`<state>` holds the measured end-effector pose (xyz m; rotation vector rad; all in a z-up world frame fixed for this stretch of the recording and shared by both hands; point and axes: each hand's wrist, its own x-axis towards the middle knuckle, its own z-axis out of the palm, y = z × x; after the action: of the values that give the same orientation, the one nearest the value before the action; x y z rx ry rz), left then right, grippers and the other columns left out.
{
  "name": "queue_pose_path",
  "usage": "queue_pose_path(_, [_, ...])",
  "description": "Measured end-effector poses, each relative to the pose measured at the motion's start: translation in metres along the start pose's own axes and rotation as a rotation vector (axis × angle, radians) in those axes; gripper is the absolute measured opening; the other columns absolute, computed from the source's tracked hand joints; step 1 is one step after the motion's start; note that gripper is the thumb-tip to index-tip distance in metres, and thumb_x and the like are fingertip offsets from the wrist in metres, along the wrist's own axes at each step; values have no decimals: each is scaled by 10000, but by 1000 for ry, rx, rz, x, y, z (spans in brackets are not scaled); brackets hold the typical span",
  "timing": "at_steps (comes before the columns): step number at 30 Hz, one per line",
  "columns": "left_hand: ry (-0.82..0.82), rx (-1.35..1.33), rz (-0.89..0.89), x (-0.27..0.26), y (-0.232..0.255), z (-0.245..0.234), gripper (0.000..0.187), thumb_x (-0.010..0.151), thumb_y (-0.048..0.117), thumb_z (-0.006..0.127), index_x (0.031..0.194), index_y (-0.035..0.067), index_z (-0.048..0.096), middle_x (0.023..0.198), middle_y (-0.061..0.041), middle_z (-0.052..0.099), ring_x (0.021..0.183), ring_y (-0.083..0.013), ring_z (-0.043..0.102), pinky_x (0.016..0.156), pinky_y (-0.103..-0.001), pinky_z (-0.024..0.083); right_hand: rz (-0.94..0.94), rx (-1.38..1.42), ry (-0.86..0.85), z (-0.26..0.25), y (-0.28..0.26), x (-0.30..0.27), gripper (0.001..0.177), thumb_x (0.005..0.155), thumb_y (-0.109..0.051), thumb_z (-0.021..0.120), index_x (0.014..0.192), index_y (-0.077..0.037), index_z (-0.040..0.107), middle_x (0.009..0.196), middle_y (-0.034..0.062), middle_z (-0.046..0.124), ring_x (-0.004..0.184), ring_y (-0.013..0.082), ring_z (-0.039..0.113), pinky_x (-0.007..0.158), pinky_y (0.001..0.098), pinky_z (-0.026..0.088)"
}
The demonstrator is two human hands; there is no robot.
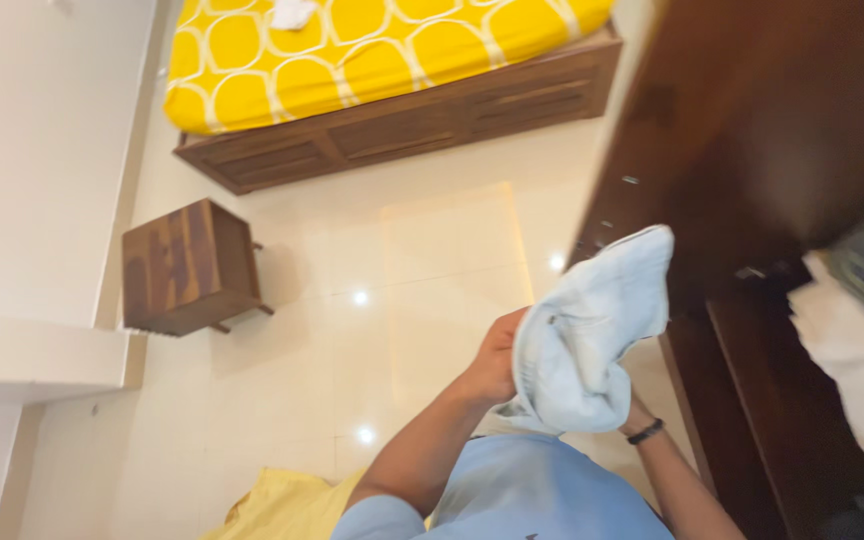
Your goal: The person opens a wooden wardrobe and removes various items one by one, including shirts, pants, and books, placing them onto a nearby bed with a yellow patterned sheet. The person continues to take out items until the wardrobe is mostly empty.
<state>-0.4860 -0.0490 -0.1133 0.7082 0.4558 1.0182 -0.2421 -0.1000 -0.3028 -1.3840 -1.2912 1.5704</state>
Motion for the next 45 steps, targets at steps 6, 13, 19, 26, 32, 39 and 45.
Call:
queue_pose_path(6, [143,-54,235,57,95,-50,343,981,45,616,1319,-5,599,1104,-115,721,973,-199,694,863,-347,567,-56,-465,-341,116,10,103,756,833,-368,791,1475,-113,483,1500,76,516,1343,246,514,1121,384,437])
queue_pose_path(13, [528,242,488,63,196,-152,386,985,52,572,1367,12,538,1029,-160,721,913,-253,715,789,-369,573,27,-186,-456,229,-48,203,836,790,-402,834,1459,-47,481,1491,130,530,1334,302,506,1121,405,446])
queue_pose_path(19, [840,866,515,59,237,-301,424,988,57,534,1409,27,486,964,-198,722,860,-299,734,725,-388,577,446,797,-115,224,-117,258,760,919,-591,493,1491,-94,438,1467,121,562,1322,294,553,1111,480,432])
queue_pose_path(26, [377,1307,-326,30,67,-398,556,956,185,545,1492,68,452,953,-297,706,887,-477,682,807,-553,530,642,795,-88,227,-121,323,726,928,-528,488,1432,-6,476,1381,187,570,1232,334,579,1082,496,434])
queue_pose_path(32, [220,779,-473,39,111,-433,1212,688,342,891,1551,-44,133,1467,-344,427,1329,-458,488,1052,-472,452,821,719,-124,255,-127,376,849,909,-618,470,1408,69,480,1345,190,605,1214,309,602,1073,468,439])
queue_pose_path(39, [468,1142,-622,129,121,-499,1251,682,423,826,1637,-13,146,1495,-325,455,1324,-442,533,1103,-458,460,644,627,-354,271,-150,499,717,973,-536,575,1415,20,477,1294,175,600,1176,303,573,1024,452,464])
queue_pose_path(45, [911,979,-237,268,219,-651,1097,772,327,840,1595,12,186,1516,-282,412,1340,-374,505,1107,-438,453,246,279,-100,267,-253,579,361,975,-263,595,1292,-97,548,1242,66,668,1155,231,639,975,404,525])
